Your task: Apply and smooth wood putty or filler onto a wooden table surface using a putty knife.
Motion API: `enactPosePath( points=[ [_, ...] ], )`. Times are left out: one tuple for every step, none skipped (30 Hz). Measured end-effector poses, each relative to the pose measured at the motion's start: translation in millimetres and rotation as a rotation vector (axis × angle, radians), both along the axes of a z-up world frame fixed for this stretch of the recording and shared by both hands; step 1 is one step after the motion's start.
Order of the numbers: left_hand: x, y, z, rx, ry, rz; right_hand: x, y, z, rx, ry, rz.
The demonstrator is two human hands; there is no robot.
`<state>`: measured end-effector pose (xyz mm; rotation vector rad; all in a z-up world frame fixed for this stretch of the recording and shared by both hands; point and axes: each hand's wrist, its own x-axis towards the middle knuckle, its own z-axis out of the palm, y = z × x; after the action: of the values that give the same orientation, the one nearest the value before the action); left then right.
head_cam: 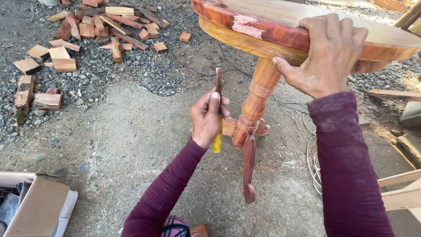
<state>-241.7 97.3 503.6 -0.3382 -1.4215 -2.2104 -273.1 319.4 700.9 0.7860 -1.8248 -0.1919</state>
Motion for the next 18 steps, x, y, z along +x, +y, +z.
enactPosePath(
  points=[
    [-0.8,3.3,4.5,0.021,-0.002,-0.01,0.3,0.1,-0.5,-0.005,0.005,-0.013],
    [-2.2,6.2,9.2,0.042,-0.003,-0.018,-0.2,-0.4,-0.7,-0.01,0.009,-0.024],
    [-5.1,6.7,12.1,0.046,-0.002,-0.014,0.5,-0.3,-1.1,-0.006,0.01,-0.02],
    [-7.6,6.7,14.8,0.052,-0.006,-0.016,1.6,-0.3,-1.9,-0.017,0.004,-0.026],
    [-10.0,6.9,17.5,0.058,-0.01,-0.018,2.8,-0.2,-2.8,-0.027,-0.003,-0.033],
    [-12.9,6.3,20.2,0.06,-0.01,-0.014,4.3,-0.6,-2.8,-0.025,-0.002,-0.029],
    [-15.9,5.6,22.9,0.069,-0.015,-0.022,5.7,-0.9,-2.8,-0.027,0.003,-0.033],
    [-18.3,4.7,25.1,0.078,-0.022,-0.03,7.5,-1.3,-3.4,-0.029,0.008,-0.037],
    [-20.5,3.7,28.8,0.079,-0.023,-0.027,6.8,-0.1,-4.1,-0.028,0.007,-0.034],
    [-22.0,3.3,31.9,0.086,-0.03,-0.038,6.7,1.5,-5.4,-0.028,0.011,-0.034],
    [-23.6,2.8,34.9,0.092,-0.037,-0.048,6.6,3.3,-6.8,-0.028,0.016,-0.034],
    [-23.4,2.5,39.1,0.094,-0.04,-0.047,4.4,5.0,-7.5,-0.027,0.012,-0.033],
    [-23.2,2.2,43.4,0.087,-0.039,-0.046,2.1,6.8,-8.2,-0.017,0.025,-0.037],
    [-22.9,1.8,47.6,0.08,-0.038,-0.046,0.0,8.5,-9.2,-0.008,0.038,-0.041],
    [-23.1,2.7,50.3,0.08,-0.041,-0.045,1.3,8.6,-9.3,-0.008,0.035,-0.04],
    [-23.7,3.1,53.6,0.079,-0.036,-0.045,2.5,8.4,-9.2,-0.011,0.031,-0.034],
    [-24.3,3.6,57.0,0.078,-0.031,-0.046,3.7,8.3,-8.9,-0.015,0.027,-0.029],
    [-25.3,3.5,58.2,0.076,-0.031,-0.045,4.3,8.3,-9.4,-0.016,0.026,-0.028]
  ],
)
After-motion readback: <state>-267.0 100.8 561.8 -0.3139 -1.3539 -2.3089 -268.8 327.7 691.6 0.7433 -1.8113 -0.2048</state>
